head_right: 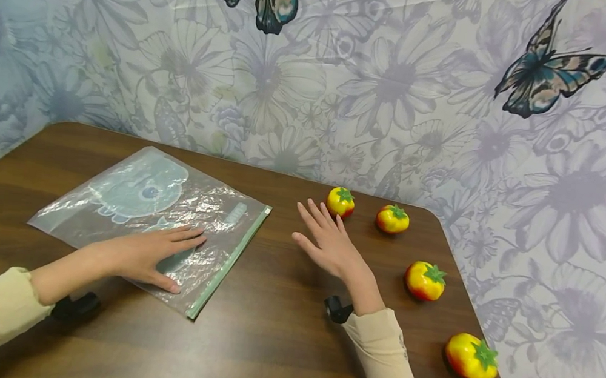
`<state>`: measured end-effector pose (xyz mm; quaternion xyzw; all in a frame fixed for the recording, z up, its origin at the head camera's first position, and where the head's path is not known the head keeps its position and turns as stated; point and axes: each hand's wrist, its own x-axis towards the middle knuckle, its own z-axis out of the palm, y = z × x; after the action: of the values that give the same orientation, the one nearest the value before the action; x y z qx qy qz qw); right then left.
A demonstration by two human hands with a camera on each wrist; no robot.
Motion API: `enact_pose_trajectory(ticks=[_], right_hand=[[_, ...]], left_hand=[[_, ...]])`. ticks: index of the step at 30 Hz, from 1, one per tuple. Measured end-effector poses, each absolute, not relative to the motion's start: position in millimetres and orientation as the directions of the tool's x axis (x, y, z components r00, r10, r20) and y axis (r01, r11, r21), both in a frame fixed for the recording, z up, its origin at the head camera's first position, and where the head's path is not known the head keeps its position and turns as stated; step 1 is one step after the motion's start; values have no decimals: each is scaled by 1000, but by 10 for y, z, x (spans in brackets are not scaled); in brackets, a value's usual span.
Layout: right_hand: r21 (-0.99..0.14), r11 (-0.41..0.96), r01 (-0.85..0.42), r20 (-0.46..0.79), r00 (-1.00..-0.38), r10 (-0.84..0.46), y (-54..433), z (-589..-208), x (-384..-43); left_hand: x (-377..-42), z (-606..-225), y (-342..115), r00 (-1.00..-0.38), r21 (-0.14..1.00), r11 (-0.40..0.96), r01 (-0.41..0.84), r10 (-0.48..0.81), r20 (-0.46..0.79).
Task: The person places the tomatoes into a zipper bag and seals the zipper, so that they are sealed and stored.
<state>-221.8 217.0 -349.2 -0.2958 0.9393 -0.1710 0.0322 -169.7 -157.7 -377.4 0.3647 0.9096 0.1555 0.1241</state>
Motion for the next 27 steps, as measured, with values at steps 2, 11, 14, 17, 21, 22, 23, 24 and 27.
enact_pose_trajectory(ticks=[2,11,14,17,21,22,23,24,27], right_hand=[[-353,760,-547,36,-819,-573,2145,-3521,-2232],[-377,738,-560,-1,-797,-604,1972,-3652,-2259],[-364,733,-574,-2,-787,-617,1923,-3692,-2270],[-352,730,-585,-3,-779,-627,1872,-3721,-2276],[-342,719,-605,-1,-765,-644,1803,-3766,-2287],[-340,716,-610,0,-761,-648,1784,-3774,-2292],[-339,712,-615,2,-757,-653,1764,-3782,-2296],[-340,707,-620,4,-753,-658,1744,-3791,-2301],[-342,698,-630,2,-743,-670,1686,-3808,-2303]], left_hand=[[-1699,-3774,-1573,-709,368,692,621,696,-114],[-1704,-3796,-1582,-723,355,706,613,683,-108],[-1701,-3793,-1584,-726,353,708,612,679,-103],[-1695,-3794,-1586,-731,344,712,612,675,-99],[-1683,-3805,-1587,-734,339,715,611,672,-95],[-1681,-3803,-1588,-735,339,716,611,672,-94],[-1680,-3802,-1589,-735,340,715,610,671,-92],[-1678,-3802,-1589,-737,341,716,610,670,-90],[-1671,-3802,-1590,-741,345,718,604,666,-88]])
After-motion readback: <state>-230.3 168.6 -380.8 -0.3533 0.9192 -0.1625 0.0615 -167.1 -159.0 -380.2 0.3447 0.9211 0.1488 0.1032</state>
